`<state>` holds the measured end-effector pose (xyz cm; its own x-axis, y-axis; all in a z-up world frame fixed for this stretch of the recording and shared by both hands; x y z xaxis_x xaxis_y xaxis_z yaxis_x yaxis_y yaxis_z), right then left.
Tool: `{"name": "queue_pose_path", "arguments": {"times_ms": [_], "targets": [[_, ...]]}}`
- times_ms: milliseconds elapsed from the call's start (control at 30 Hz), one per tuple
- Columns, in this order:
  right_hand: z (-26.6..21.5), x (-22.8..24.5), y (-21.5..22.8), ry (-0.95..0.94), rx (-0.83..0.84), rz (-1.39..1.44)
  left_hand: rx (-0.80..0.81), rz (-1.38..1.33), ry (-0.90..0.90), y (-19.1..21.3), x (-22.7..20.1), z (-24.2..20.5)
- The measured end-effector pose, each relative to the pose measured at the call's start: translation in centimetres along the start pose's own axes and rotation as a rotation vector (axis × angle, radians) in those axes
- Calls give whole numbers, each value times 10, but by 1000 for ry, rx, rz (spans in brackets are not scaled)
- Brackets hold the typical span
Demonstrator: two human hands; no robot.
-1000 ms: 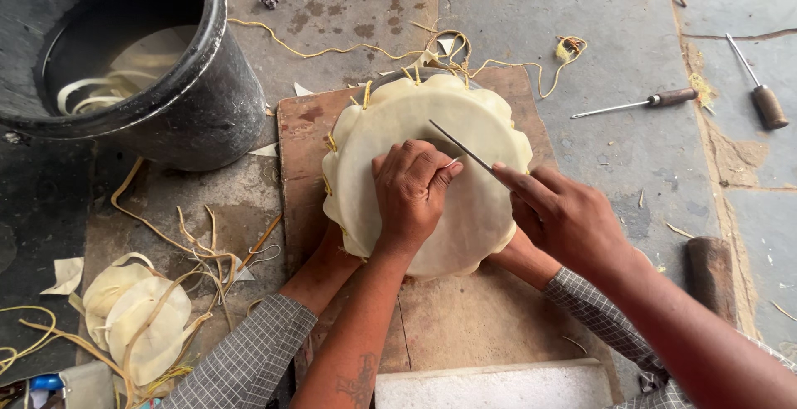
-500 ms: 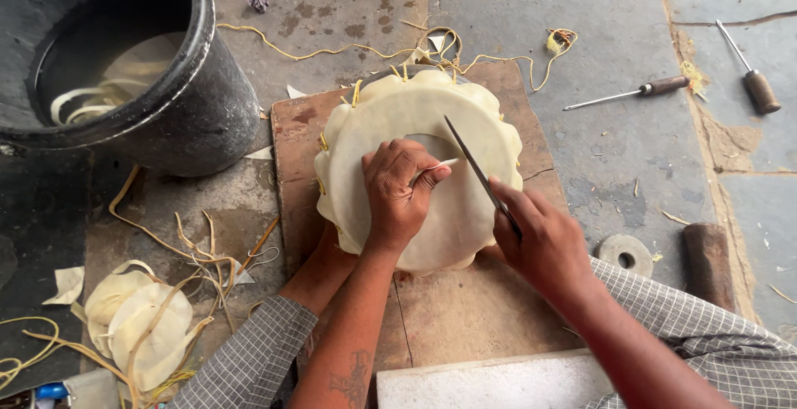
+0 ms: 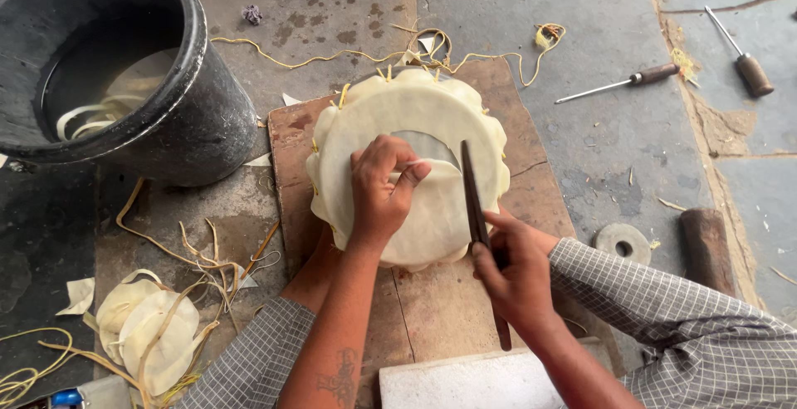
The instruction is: The person trims the edges of a white skin stretched over a cylindrical drum body using a knife, then uses pliers to tighten yellow cords around the drum to secure the skin.
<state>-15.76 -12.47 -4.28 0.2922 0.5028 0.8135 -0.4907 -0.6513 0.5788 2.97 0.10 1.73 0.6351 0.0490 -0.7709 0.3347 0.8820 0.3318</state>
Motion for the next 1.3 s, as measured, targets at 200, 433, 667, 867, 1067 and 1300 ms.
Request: {"name": "queue_pose_path", "arguments": {"times_ms": [200, 433, 667, 867, 1067, 1300], "targets": [[-1, -58, -22, -236, -126, 1089, 428, 388, -177, -36, -21, 15], [33, -55, -48, -290, -159, 1315, 425, 354, 6, -38, -11, 34], [117, -15, 24, 63, -135, 1034, 2, 262, -80, -15, -29, 16], [120, 34, 62, 395, -1, 282, 7, 467, -112, -10, -15, -1], [104, 75, 68, 746, 73, -509, -111, 517, -239, -12, -40, -7], [111, 81, 49, 944, 157, -688, -74, 530, -220, -12, -37, -8]]}}
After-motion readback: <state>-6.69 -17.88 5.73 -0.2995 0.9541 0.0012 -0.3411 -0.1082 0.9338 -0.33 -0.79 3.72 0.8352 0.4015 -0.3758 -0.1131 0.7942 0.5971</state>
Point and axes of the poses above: each hand's wrist, its own z-axis towards the middle knuckle, its own y-axis out of the back of the hand, x = y × z, the point moved 8 cm from there along z, towards the middle knuckle, and after that the axes turned 4 degrees about -z, right-handed, at the moved point
